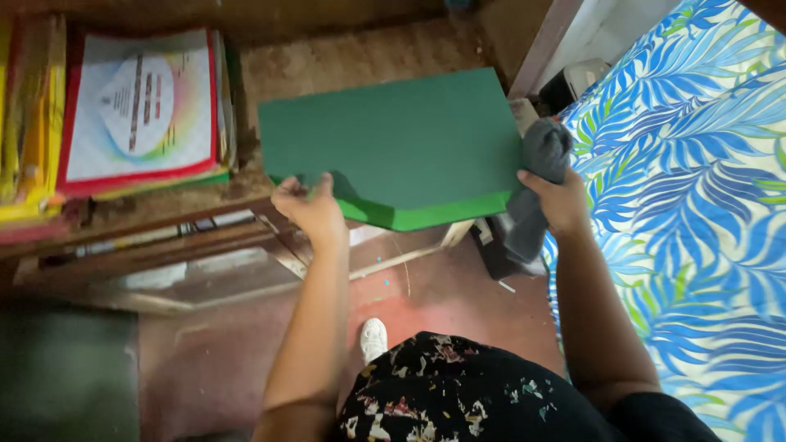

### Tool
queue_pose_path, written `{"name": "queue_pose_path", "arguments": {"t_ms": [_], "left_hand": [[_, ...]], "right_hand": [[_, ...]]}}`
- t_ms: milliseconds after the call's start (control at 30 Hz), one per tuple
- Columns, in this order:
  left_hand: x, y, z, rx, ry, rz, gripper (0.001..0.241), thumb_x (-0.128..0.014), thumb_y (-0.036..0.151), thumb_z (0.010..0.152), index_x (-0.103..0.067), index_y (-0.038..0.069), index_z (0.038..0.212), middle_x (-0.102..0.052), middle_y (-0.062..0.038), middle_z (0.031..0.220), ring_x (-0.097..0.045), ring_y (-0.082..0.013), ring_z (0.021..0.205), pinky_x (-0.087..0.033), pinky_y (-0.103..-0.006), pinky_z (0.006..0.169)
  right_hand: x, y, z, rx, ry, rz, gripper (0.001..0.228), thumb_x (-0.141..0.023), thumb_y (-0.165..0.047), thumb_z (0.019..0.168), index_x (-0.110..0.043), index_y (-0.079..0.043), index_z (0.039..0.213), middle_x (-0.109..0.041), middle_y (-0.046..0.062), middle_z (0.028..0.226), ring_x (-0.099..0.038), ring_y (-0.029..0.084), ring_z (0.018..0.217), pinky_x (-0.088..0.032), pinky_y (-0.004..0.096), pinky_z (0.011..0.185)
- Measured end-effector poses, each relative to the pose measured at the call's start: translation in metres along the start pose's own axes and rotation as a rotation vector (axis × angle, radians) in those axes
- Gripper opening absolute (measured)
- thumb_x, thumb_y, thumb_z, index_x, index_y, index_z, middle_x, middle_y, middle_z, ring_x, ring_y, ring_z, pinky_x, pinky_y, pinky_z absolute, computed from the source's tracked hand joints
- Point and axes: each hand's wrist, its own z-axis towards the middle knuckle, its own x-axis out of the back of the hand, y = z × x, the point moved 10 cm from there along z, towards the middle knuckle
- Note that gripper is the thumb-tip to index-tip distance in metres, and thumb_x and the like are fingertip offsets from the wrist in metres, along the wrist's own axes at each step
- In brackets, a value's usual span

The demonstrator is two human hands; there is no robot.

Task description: Cleaning dust off of various folders and reports on a shelf using a cloth.

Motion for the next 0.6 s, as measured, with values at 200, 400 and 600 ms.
{"name": "queue_pose_path", "arguments": {"t_ms": [200, 400, 600], "left_hand": [[0.046, 0.006, 0.061, 0.016, 0.069, 0.296, 0.087, -0.095, -0.008, 0.055, -0.046, -0.001, 0.126, -0.041, -0.025, 0.124, -0.049, -0.0491, 0.122, -0.035, -0.0538, 0.113], [0.036, 0.004, 0.125, 0.150, -0.441, 0.711, 0.123, -0.097, 0.016, 0.059, -0.025, 0.007, 0.159, -0.053, -0.031, 0.140, -0.055, -0.0544, 0.128, -0.040, -0.0564, 0.113], [0.051, -0.013, 0.151, 0.303, -0.711, 0.827, 0.134, -0.100, 0.025, 0.048, -0.026, 0.024, 0.160, -0.040, -0.033, 0.144, -0.050, -0.0548, 0.131, -0.044, -0.0511, 0.109]], "right_hand": [[-0.019, -0.026, -0.019, 0.120, -0.059, -0.183, 0.040, -0.093, -0.026, 0.079, -0.075, -0.009, 0.111, -0.072, 0.016, 0.090, -0.072, 0.034, 0.088, -0.053, 0.045, 0.074], [-0.050, -0.071, -0.055, 0.158, -0.133, -0.326, 0.060, -0.085, -0.017, 0.076, -0.064, -0.004, 0.131, -0.068, 0.028, 0.120, -0.061, 0.051, 0.118, -0.049, 0.060, 0.095], [-0.095, -0.105, -0.081, -0.094, -0.222, -0.256, 0.085, -0.091, -0.020, 0.075, -0.045, -0.004, 0.144, -0.054, 0.027, 0.142, -0.047, 0.050, 0.136, -0.041, 0.064, 0.112]]}}
